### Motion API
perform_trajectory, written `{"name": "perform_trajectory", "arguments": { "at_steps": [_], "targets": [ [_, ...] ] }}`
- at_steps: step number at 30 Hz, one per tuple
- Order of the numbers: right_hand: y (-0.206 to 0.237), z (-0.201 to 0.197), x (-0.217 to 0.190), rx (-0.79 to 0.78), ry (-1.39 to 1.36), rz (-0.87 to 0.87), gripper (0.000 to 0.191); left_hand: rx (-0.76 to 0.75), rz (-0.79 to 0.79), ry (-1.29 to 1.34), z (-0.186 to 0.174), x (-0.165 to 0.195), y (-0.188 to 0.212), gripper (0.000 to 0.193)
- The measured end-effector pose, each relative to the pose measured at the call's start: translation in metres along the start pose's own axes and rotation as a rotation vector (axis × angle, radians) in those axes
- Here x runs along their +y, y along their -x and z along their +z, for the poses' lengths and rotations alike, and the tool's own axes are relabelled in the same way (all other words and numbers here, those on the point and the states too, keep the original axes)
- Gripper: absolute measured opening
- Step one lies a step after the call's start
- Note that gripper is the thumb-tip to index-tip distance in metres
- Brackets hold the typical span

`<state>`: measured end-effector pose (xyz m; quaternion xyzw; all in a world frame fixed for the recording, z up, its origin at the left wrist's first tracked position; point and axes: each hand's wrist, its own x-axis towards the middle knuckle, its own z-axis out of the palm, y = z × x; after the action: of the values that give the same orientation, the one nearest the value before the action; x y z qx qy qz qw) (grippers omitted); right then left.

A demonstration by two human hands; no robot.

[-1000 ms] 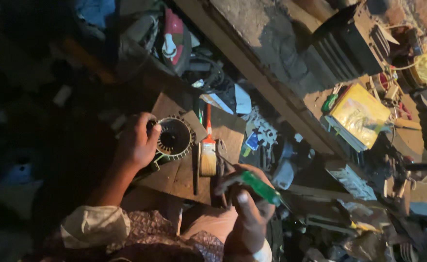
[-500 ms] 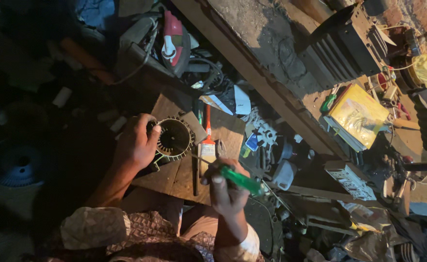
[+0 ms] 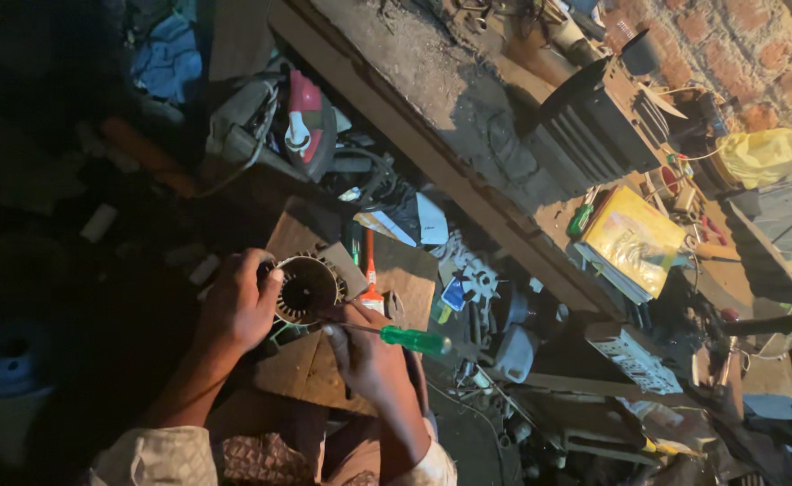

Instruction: The person uses a screwdriver to adjust or remove parts from a cylindrical motor component while seated on the floor. They repeatedly probe the interior slots and rotate the component to access different areas.

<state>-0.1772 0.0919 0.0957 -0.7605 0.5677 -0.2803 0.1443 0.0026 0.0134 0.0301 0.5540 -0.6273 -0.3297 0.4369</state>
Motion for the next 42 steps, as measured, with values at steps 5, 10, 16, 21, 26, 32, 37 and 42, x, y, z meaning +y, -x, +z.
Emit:
{"name": "perform_trajectory", "arguments": {
  "at_steps": [5,10,16,21,26,32,37,42],
  "targets": [
    [0.002,0.004,0.003,0.013,0.073,-0.031,0.009,0.04,0.054,0.011,-0.001,0.001,0.003,0.022],
    [0.001,0.001,0.01,0.109,0.02,-0.107,0.007,0.014,0.025,-0.004,-0.001,0.0,0.003,0.022],
    [0.001,0.007,0.015,0.077,0.03,-0.021,0.007,0.039,0.057,0.014,0.001,-0.001,0.005,0.023],
    [0.003,0.007,0.015,0.126,0.053,-0.051,0.009,0.032,0.023,0.0,0.003,-0.002,0.004,0.022],
    [-0.003,0.006,0.013,0.098,0.079,-0.099,0.009,0.012,0.009,-0.031,0.002,-0.002,0.004,0.024],
    [-0.001,0.01,0.015,0.088,0.106,-0.087,0.012,0.043,0.089,0.02,0.003,-0.003,0.004,0.021],
    [-0.004,0.015,0.021,0.115,0.133,-0.114,0.014,0.0,0.02,0.011,0.002,-0.003,0.004,0.021],
    [-0.007,0.018,0.02,0.096,0.02,-0.054,0.011,0.019,0.076,0.077,-0.001,0.001,0.0,0.023]
  ]
}}
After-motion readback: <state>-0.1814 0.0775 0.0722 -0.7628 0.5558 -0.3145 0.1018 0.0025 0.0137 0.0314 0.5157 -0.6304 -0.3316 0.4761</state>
